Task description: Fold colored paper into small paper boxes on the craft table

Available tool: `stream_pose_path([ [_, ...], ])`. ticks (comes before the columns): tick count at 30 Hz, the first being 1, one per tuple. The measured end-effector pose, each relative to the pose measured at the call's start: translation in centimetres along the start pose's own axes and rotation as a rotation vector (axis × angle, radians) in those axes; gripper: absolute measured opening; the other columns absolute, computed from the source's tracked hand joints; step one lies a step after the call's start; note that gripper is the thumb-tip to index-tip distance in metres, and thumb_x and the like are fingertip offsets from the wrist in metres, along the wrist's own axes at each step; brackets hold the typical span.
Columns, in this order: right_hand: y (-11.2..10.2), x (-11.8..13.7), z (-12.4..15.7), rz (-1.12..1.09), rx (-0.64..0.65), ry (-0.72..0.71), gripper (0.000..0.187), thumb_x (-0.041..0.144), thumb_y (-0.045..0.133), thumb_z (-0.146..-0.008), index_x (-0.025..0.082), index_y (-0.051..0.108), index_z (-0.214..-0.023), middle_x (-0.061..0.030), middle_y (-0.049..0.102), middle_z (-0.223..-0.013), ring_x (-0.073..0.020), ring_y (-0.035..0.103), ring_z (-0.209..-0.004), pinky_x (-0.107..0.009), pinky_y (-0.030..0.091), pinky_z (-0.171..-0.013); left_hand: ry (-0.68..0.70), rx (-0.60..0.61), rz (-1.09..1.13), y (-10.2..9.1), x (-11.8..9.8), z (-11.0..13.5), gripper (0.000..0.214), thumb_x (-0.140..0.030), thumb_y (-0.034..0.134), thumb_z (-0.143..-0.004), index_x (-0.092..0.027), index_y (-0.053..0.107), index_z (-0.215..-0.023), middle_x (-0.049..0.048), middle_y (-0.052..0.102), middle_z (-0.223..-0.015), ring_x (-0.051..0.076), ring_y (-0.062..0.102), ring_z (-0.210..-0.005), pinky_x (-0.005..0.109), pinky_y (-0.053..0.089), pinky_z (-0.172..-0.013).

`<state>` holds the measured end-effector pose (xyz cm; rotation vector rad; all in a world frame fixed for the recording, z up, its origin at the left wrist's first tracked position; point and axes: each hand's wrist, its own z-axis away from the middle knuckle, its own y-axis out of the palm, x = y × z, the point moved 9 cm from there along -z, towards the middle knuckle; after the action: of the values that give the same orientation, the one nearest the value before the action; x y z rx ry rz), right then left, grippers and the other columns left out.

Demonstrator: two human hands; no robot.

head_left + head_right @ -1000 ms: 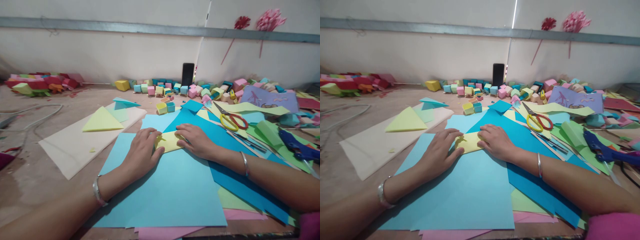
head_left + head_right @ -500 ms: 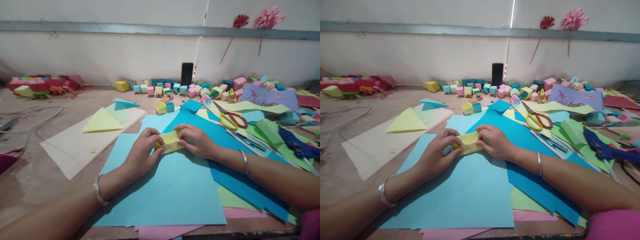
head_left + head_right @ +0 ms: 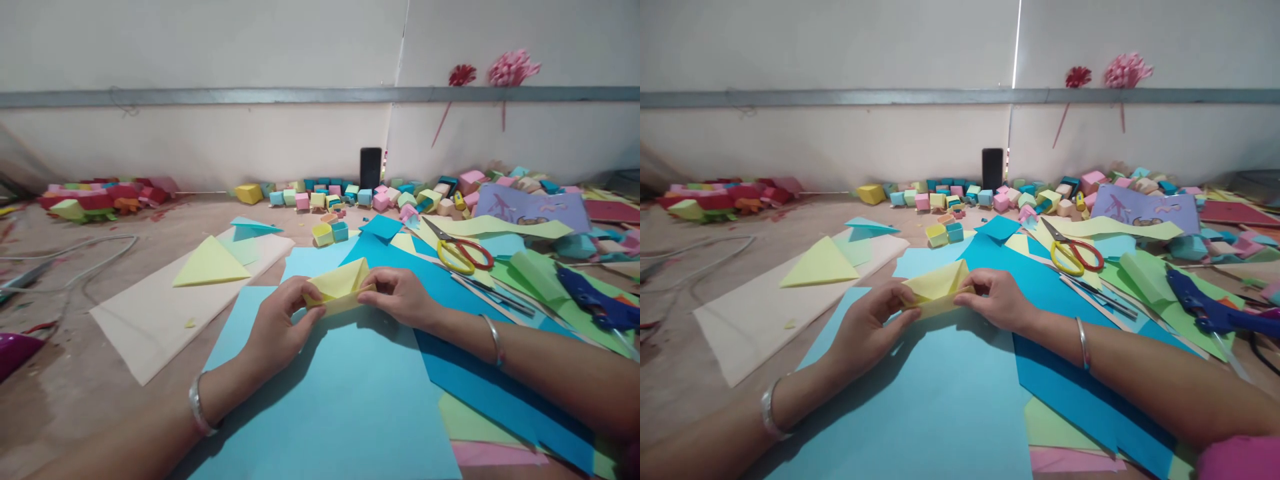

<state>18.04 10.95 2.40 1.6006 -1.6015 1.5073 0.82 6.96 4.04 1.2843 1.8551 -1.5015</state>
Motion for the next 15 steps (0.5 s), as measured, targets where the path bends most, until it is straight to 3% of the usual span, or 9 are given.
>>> stream_pose_path([
  [6, -0.8, -0.3, 0.3, -0.049, -0.1, 0.031, 0.018, 0.033, 0.072, -0.073, 0.016, 0.065, -0.068, -0.0001, 0.064, -0.067, -0.0106, 0.054, -0.058, -0.023, 0.042, -0.053, -0.208, 0.055, 0.318, 1.1, 1.9, 0.0, 0.023, -0.021, 0.071, -0.07, -0.019, 0.052, -0.084, -0.0017, 0.06, -0.08, 0.013, 0.062, -0.069, 0.023, 0.05, -0.058],
  [9, -1.2, -0.4, 0.2, -0.078, -0.132, 0.041, 0.02, 0.033, 0.074, -0.071, 0.016, 0.064, -0.066, 0.0, 0.063, -0.065, -0.0102, 0.053, -0.057, -0.023, 0.041, -0.052, -0.281, 0.029, 0.405, 0.9, 1.9, 0.1, 0.03, -0.023, 0.073, -0.068, -0.019, 0.054, -0.09, 0.0008, 0.064, -0.089, 0.016, 0.066, -0.076, 0.024, 0.052, -0.059],
  [12, -1.2, -0.9, 0.0, -0.165, -0.128, 0.084, 0.023, 0.035, 0.075, -0.07, 0.015, 0.063, -0.066, 0.0008, 0.061, -0.062, -0.0096, 0.052, -0.054, -0.022, 0.041, -0.05, -0.305, -0.021, 0.436, 0.5, 1.6, 0.0, 0.031, -0.025, 0.075, -0.065, -0.018, 0.058, -0.09, 0.0021, 0.066, -0.098, 0.018, 0.066, -0.085, 0.024, 0.054, -0.063],
  [15, -1.0, -1.1, 0.0, -0.274, -0.065, 0.109, 0.025, 0.037, 0.077, -0.069, 0.016, 0.063, -0.07, 0.0009, 0.061, -0.064, -0.0103, 0.055, -0.056, -0.023, 0.045, -0.052, -0.362, 0.009, 0.34, 0.7, 1.8, 0.1, 0.019, -0.027, 0.073, -0.067, -0.016, 0.065, -0.08, 0.0013, 0.068, -0.082, 0.015, 0.064, -0.072, 0.023, 0.052, -0.062],
])
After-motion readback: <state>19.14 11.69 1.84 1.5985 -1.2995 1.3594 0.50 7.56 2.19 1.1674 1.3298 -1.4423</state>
